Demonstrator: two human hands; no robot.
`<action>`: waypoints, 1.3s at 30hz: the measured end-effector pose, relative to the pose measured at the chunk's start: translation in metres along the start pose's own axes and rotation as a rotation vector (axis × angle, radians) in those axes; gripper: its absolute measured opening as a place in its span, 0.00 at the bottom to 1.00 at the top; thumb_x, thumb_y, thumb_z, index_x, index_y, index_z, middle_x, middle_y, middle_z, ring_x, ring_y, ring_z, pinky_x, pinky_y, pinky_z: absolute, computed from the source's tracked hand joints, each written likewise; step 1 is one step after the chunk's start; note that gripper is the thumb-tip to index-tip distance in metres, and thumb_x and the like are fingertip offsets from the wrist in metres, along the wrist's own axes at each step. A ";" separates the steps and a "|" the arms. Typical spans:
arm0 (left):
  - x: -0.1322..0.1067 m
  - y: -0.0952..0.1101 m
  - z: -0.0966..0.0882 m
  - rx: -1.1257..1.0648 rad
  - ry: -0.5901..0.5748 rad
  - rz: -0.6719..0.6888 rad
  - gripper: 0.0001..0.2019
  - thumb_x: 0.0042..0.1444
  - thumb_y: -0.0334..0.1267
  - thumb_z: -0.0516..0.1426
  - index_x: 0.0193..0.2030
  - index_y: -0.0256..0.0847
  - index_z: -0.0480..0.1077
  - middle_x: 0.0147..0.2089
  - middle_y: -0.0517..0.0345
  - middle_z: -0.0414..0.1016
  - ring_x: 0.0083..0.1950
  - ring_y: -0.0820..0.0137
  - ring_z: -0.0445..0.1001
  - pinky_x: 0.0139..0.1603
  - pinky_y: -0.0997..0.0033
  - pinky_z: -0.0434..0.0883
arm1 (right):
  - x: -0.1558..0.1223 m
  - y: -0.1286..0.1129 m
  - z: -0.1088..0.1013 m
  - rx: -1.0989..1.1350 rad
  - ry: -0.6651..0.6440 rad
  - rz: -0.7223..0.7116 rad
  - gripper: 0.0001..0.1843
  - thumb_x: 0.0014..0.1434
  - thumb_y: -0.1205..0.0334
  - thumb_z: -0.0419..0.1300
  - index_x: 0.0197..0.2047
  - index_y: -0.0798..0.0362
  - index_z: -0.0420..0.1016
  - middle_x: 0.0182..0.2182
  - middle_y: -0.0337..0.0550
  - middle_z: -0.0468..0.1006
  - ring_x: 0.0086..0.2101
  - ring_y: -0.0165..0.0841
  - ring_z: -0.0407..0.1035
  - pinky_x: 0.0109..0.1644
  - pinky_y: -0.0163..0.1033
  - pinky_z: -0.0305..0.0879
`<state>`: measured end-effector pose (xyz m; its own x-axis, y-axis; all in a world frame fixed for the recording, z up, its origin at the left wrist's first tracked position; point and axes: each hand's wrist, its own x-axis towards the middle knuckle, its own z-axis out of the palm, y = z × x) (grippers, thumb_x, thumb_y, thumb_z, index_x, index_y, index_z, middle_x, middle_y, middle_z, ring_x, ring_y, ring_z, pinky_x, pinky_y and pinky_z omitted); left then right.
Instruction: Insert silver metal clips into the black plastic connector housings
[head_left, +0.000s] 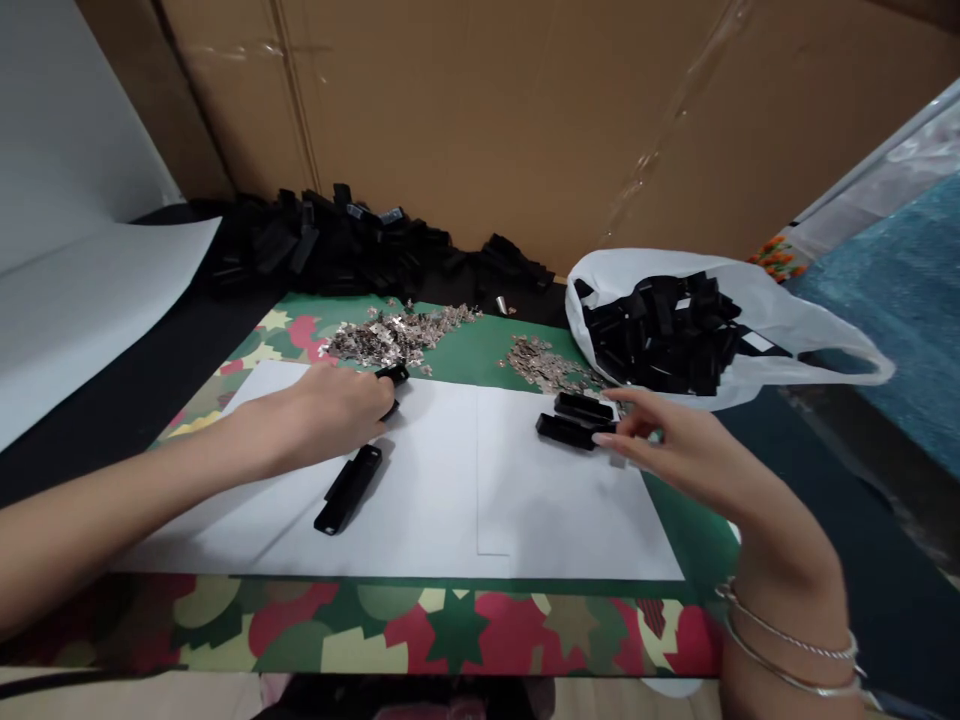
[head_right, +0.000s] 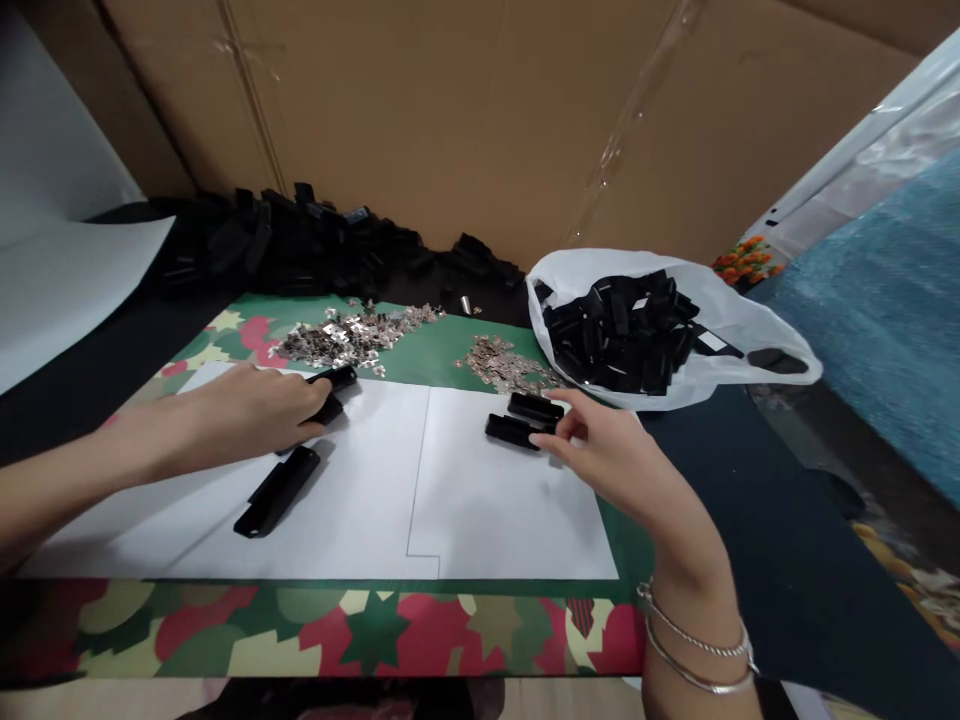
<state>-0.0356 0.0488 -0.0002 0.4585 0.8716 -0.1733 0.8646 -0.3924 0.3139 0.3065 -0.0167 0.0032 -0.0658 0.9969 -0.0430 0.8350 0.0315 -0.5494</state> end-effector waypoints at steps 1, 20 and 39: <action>0.002 -0.003 0.003 -0.016 0.007 0.019 0.12 0.46 0.41 0.60 0.21 0.43 0.60 0.16 0.61 0.55 0.21 0.61 0.65 0.30 0.66 0.55 | -0.003 -0.006 -0.001 0.075 0.010 -0.035 0.26 0.51 0.52 0.61 0.53 0.53 0.67 0.26 0.42 0.77 0.26 0.35 0.69 0.27 0.39 0.61; -0.004 0.077 0.024 -1.044 -0.452 0.083 0.21 0.59 0.56 0.46 0.50 0.42 0.55 0.32 0.61 0.69 0.28 0.73 0.64 0.31 0.71 0.64 | -0.015 -0.068 0.047 0.964 -0.078 -0.090 0.25 0.51 0.64 0.65 0.51 0.49 0.63 0.31 0.37 0.75 0.31 0.27 0.67 0.33 0.34 0.64; -0.008 0.079 0.026 -0.893 -0.455 0.198 0.22 0.60 0.53 0.47 0.55 0.43 0.53 0.33 0.63 0.64 0.23 0.75 0.68 0.30 0.69 0.67 | -0.026 -0.077 0.068 0.343 0.455 -0.456 0.22 0.55 0.76 0.58 0.52 0.53 0.65 0.29 0.36 0.75 0.29 0.26 0.69 0.36 0.32 0.69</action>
<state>0.0345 0.0033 0.0019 0.7721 0.5475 -0.3225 0.3812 0.0070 0.9245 0.2067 -0.0496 -0.0103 -0.0704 0.8235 0.5630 0.5555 0.5012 -0.6636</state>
